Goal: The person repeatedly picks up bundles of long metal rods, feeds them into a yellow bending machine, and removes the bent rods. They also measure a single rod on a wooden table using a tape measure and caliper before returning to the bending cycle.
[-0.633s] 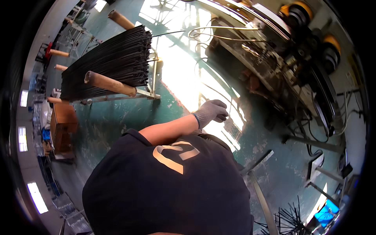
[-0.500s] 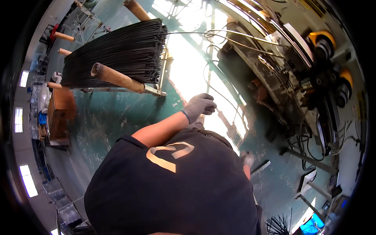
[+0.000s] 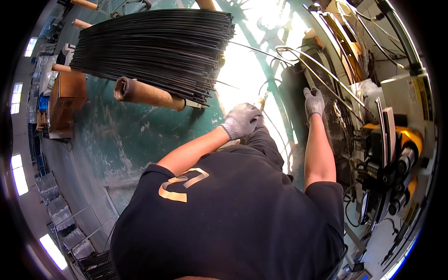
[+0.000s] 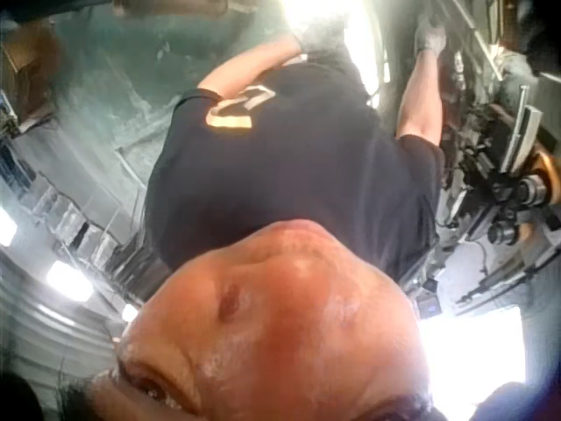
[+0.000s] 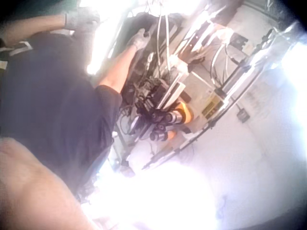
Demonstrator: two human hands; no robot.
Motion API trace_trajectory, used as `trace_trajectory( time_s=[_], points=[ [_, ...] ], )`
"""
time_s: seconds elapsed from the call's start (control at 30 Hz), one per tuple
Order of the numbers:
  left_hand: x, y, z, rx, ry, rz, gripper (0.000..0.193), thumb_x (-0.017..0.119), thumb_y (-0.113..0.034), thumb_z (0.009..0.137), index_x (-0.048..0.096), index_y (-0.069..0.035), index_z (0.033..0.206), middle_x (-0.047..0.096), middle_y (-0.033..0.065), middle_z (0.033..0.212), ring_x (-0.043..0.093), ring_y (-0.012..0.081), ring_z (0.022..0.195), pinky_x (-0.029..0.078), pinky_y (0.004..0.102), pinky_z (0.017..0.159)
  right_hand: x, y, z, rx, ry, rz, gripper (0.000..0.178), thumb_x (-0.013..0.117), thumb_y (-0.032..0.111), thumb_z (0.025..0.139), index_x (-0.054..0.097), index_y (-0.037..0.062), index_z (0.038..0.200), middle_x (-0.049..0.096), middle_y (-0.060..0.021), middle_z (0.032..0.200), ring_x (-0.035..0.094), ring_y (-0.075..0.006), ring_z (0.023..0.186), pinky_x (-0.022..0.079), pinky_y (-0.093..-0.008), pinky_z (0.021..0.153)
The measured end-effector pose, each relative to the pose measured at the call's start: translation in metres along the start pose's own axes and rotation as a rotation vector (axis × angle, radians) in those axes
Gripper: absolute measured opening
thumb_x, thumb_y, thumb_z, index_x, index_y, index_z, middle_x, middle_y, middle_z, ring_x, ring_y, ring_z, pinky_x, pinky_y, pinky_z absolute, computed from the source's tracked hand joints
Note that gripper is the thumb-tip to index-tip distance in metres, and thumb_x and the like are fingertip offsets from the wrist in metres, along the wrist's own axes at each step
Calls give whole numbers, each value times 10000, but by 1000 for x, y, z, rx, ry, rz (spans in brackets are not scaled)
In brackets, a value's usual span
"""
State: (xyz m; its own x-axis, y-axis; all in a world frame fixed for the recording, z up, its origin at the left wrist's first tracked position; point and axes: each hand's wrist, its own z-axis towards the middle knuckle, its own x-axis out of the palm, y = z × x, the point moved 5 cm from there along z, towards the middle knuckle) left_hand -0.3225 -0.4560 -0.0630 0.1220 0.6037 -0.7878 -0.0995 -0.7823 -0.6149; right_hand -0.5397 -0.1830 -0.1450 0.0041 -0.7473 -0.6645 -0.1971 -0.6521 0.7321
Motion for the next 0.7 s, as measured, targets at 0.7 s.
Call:
trace_trajectory(
  time_s=[0.7],
  points=[
    [-106, 178, 70, -725, 98, 66, 221, 632, -201, 841, 766, -50, 931, 732, 210, 924, 704, 382, 945, 519, 493, 938, 285, 392, 89, -847, 234, -140, 646, 836, 320, 785, 598, 3, 1294, 641, -207, 1258, 576, -404, 1203, 447, -486, 1062]
  ],
)
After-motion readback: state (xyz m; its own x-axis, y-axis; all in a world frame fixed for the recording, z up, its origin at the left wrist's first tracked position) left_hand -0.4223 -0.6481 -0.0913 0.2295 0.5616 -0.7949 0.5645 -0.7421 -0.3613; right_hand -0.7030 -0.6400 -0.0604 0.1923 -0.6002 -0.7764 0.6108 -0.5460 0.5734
